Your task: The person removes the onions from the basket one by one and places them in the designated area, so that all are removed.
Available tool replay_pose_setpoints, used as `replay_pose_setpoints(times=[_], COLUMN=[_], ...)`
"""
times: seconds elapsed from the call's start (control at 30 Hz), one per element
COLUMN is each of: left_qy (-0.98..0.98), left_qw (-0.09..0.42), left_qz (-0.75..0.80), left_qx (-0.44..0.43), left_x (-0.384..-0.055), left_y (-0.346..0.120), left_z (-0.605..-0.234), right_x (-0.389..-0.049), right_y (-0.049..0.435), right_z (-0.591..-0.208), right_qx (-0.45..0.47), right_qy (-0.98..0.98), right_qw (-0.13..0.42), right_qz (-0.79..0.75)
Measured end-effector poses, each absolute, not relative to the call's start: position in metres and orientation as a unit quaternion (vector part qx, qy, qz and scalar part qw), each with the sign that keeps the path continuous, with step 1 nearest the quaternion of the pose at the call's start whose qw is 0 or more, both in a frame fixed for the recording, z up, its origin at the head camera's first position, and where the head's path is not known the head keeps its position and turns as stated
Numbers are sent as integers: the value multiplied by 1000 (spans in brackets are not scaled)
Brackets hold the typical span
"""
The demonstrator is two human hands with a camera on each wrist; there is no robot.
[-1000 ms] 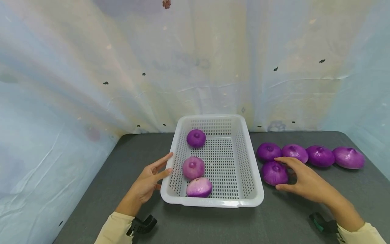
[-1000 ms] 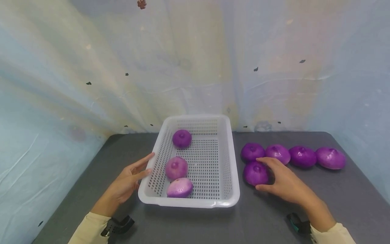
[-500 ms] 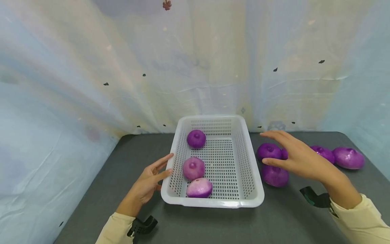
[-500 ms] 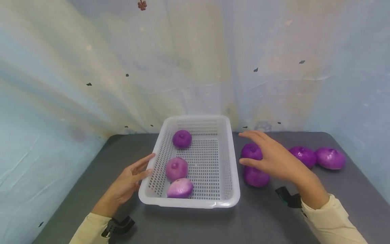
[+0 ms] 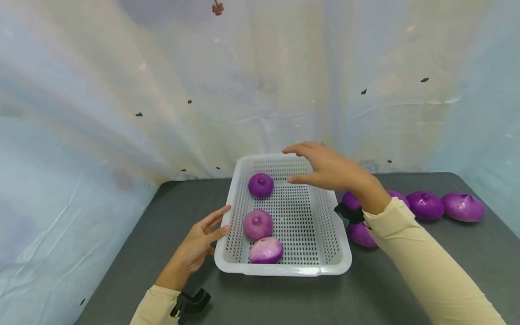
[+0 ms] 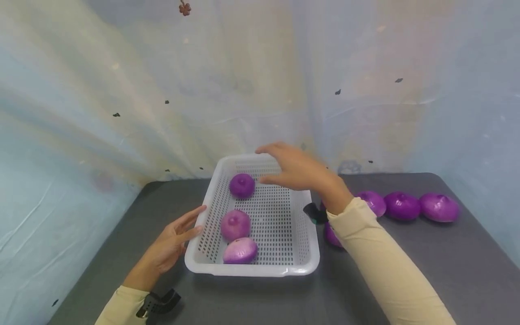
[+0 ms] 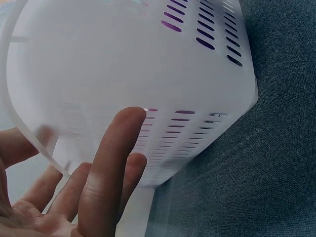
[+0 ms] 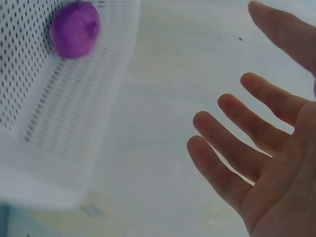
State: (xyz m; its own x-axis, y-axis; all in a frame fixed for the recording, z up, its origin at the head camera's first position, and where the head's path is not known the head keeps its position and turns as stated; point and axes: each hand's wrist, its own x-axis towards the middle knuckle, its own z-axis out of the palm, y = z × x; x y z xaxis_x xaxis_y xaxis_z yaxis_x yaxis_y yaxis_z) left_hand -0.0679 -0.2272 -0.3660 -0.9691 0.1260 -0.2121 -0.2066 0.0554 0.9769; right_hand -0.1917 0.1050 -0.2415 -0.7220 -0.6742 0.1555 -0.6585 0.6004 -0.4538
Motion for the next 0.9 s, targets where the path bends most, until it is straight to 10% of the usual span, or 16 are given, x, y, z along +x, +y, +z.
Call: replay_pose_setpoints(times=[0.9], left_qy=[711], left_qw=[124], left_qz=[691], left_qx=[-47], left_x=[-61], left_y=[-236], left_z=[-365], right_x=[-254], right_y=[21], right_z=[-339], right_qx=[-348], right_qy=[866], right_qw=[131], right_qz=[-334])
